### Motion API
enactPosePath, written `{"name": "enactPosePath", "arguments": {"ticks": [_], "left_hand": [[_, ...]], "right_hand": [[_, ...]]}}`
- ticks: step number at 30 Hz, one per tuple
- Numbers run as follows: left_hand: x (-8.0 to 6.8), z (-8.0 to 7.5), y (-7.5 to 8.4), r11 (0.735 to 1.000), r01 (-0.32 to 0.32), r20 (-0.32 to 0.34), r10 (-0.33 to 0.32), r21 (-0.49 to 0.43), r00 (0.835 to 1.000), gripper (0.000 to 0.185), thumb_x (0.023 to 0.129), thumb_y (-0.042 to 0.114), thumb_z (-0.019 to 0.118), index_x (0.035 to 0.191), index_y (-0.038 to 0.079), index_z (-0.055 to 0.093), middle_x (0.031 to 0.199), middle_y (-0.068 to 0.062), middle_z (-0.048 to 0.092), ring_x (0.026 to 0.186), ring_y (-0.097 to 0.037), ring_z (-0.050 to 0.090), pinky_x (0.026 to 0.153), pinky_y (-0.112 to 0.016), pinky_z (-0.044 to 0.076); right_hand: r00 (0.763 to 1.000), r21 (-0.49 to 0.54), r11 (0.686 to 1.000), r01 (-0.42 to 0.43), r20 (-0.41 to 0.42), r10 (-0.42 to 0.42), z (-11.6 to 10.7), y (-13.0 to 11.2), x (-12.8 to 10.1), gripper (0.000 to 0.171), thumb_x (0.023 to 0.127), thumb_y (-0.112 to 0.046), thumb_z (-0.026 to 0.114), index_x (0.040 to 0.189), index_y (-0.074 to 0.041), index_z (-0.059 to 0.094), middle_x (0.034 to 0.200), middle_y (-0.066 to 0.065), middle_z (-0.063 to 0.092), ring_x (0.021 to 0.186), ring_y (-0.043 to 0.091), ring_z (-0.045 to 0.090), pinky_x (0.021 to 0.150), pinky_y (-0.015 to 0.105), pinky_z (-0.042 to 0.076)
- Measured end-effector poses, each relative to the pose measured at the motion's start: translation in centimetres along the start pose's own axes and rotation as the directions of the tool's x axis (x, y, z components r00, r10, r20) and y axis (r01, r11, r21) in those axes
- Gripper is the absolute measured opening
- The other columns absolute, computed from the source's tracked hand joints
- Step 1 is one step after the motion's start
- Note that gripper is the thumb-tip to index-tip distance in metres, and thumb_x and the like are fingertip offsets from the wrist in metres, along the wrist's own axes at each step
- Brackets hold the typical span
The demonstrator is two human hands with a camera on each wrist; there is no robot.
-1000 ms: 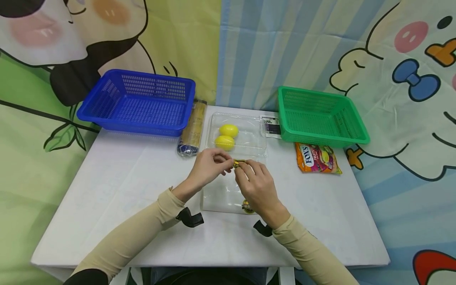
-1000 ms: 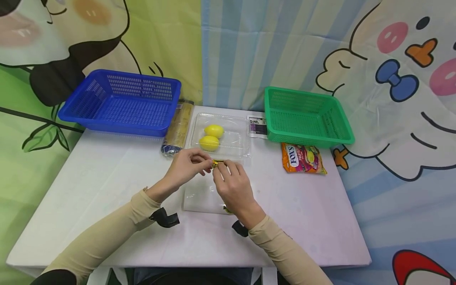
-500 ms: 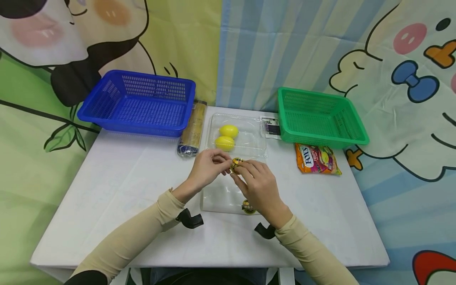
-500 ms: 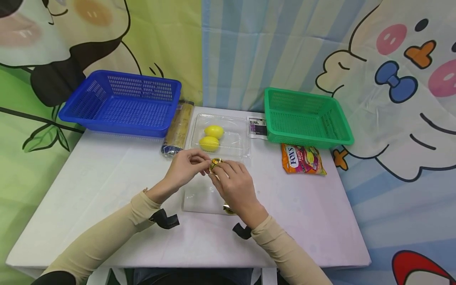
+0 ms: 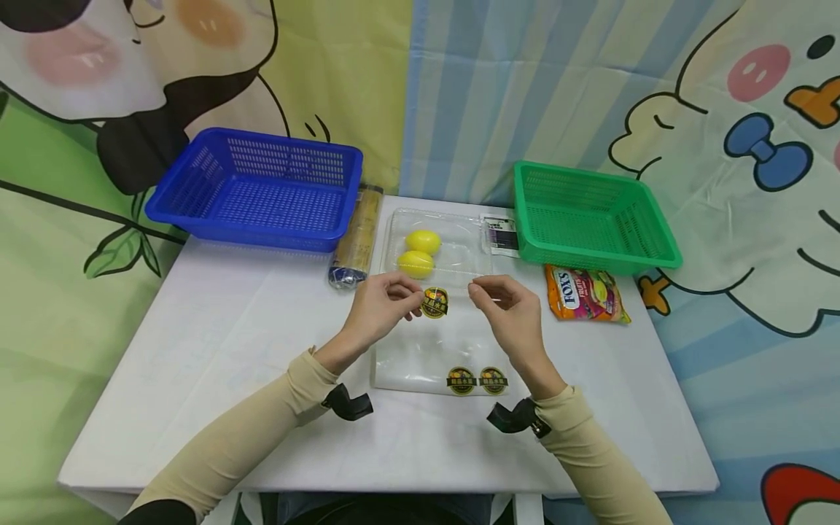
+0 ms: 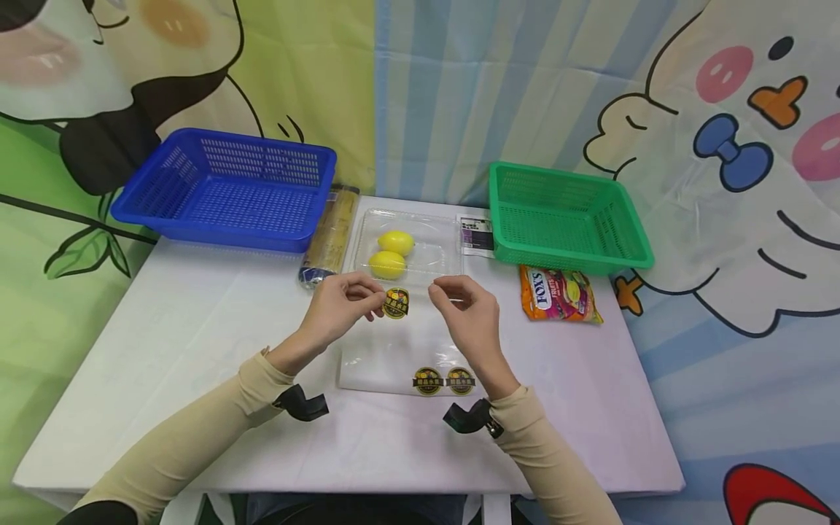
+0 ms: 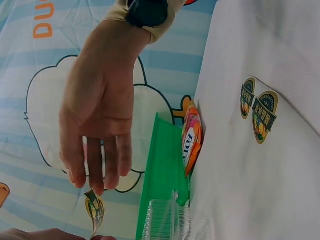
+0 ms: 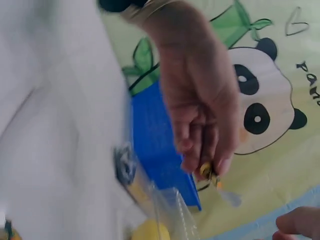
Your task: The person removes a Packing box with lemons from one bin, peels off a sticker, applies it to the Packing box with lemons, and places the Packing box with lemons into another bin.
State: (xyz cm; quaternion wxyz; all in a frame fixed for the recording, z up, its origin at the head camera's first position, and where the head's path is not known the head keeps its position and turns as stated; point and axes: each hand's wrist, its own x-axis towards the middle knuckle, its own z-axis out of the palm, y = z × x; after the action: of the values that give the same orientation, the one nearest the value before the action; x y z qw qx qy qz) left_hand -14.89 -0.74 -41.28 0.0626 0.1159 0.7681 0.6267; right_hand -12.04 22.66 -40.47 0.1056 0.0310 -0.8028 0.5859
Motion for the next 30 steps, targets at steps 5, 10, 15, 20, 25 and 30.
{"name": "enactPosePath", "arguments": {"ticks": [5,10,15,20,25,30], "left_hand": [[0.0,0.1,-0.2,1.000,-0.003,-0.011,0.003,0.000,1.000,0.005,0.095,0.010,0.072,0.096,0.007,0.075,0.080,-0.007,0.079,0.078,-0.047,0.073,0.062,-0.033,0.061],[-0.1,0.3,-0.1,1.000,-0.012,-0.021,0.012,0.008,1.000,0.006,0.095,0.009,0.072,0.098,0.006,0.076,0.081,-0.010,0.079,0.071,-0.034,0.074,0.061,-0.032,0.060],[-0.1,0.4,-0.1,1.000,-0.018,-0.021,0.018,0.002,1.000,0.006,0.095,0.008,0.072,0.098,0.004,0.076,0.083,-0.013,0.079,0.067,-0.024,0.074,0.061,-0.031,0.060],[-0.1,0.4,0.0,1.000,-0.018,-0.024,0.019,0.009,1.000,0.005,0.095,0.008,0.072,0.097,0.006,0.075,0.082,-0.011,0.079,0.066,-0.019,0.073,0.061,-0.032,0.061],[-0.2,0.4,0.0,1.000,-0.019,-0.026,0.019,0.011,0.999,0.004,0.095,0.008,0.072,0.097,0.006,0.075,0.081,-0.009,0.079,0.068,-0.025,0.074,0.061,-0.033,0.061],[-0.2,0.5,0.0,1.000,-0.014,-0.019,0.014,0.010,1.000,0.004,0.094,0.009,0.073,0.097,0.007,0.075,0.081,-0.008,0.079,0.071,-0.031,0.075,0.062,-0.033,0.062]], "right_hand": [[0.962,0.186,0.945,-0.268,0.107,0.252,0.4,-0.2,-0.2,0.033,0.099,-0.020,0.074,0.122,0.003,0.069,0.110,0.015,0.075,0.091,0.020,0.075,0.085,0.035,0.064],[0.907,0.226,0.886,-0.405,0.223,0.358,1.0,-0.4,-0.5,0.035,0.099,-0.017,0.073,0.128,0.002,0.066,0.115,0.016,0.074,0.095,0.023,0.075,0.089,0.039,0.064],[0.863,0.278,0.827,-0.488,0.299,0.408,1.4,-0.5,-0.7,0.040,0.099,-0.017,0.074,0.130,0.005,0.064,0.116,0.013,0.073,0.098,0.021,0.075,0.092,0.038,0.063],[0.856,0.305,0.811,-0.500,0.313,0.411,1.5,-0.7,-0.8,0.041,0.098,-0.019,0.075,0.129,0.005,0.064,0.116,0.011,0.072,0.097,0.020,0.075,0.094,0.035,0.062],[0.867,0.279,0.833,-0.477,0.307,0.393,1.6,-0.8,-0.7,0.039,0.097,-0.016,0.076,0.128,0.005,0.065,0.111,0.010,0.075,0.095,0.021,0.075,0.094,0.036,0.062],[0.881,0.270,0.851,-0.452,0.286,0.377,1.5,-0.6,-0.5,0.035,0.098,-0.012,0.074,0.127,0.006,0.065,0.106,0.008,0.077,0.092,0.020,0.076,0.092,0.036,0.062]]}}
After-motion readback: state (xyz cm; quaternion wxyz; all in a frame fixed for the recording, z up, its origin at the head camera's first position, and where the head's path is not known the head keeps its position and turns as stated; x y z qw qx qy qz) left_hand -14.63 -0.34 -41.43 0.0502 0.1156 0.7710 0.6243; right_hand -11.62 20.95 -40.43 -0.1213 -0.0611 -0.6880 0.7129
